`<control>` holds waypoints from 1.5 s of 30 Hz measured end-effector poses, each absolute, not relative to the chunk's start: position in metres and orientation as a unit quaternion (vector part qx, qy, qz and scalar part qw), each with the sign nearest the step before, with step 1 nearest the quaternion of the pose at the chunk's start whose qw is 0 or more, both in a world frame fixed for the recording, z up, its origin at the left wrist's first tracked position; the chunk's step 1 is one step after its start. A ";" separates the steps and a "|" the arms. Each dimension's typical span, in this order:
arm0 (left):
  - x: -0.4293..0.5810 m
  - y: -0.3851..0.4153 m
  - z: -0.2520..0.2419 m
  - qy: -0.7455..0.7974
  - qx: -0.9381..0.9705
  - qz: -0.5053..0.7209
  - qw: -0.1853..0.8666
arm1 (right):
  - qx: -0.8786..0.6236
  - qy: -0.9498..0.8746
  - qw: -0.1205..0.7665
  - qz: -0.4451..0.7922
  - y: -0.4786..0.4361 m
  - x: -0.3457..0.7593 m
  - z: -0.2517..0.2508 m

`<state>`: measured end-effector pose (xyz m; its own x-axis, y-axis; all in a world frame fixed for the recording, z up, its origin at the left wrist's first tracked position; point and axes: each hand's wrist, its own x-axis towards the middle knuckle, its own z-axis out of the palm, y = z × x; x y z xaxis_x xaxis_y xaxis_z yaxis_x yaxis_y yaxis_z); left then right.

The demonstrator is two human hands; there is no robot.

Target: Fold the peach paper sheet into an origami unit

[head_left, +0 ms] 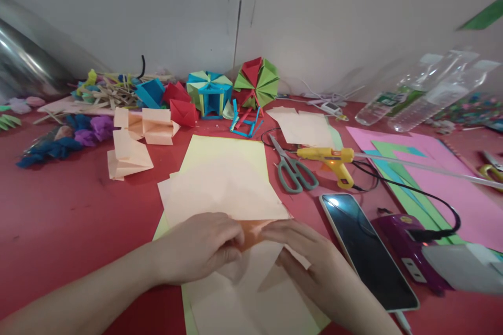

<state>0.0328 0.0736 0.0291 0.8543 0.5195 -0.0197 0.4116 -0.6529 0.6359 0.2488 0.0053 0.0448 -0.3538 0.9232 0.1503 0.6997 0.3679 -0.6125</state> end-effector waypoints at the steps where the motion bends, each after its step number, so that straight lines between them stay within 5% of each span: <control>1: 0.033 0.074 0.029 0.252 0.909 0.082 0.322 | -0.525 -0.770 0.251 0.262 0.006 0.250 0.044; 9: 0.034 0.070 0.025 0.260 0.911 0.101 0.304 | -0.592 -0.611 0.277 0.446 0.013 0.246 0.031; 23: 0.039 0.063 0.024 0.323 0.891 0.077 0.311 | -0.627 -0.521 0.344 0.466 0.016 0.239 0.028; 34: 0.023 0.073 0.044 0.347 0.869 -0.025 0.352 | -0.686 -0.607 0.228 0.331 0.021 0.229 0.023; 45: 0.027 0.066 0.036 0.372 0.877 -0.011 0.304 | -0.680 -0.571 0.226 0.401 0.020 0.230 0.023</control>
<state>0.0268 0.0660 0.0361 0.7226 0.6463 -0.2451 0.6592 -0.5378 0.5256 0.2300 0.0199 0.0231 0.0274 0.9575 -0.2873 0.5951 -0.2465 -0.7649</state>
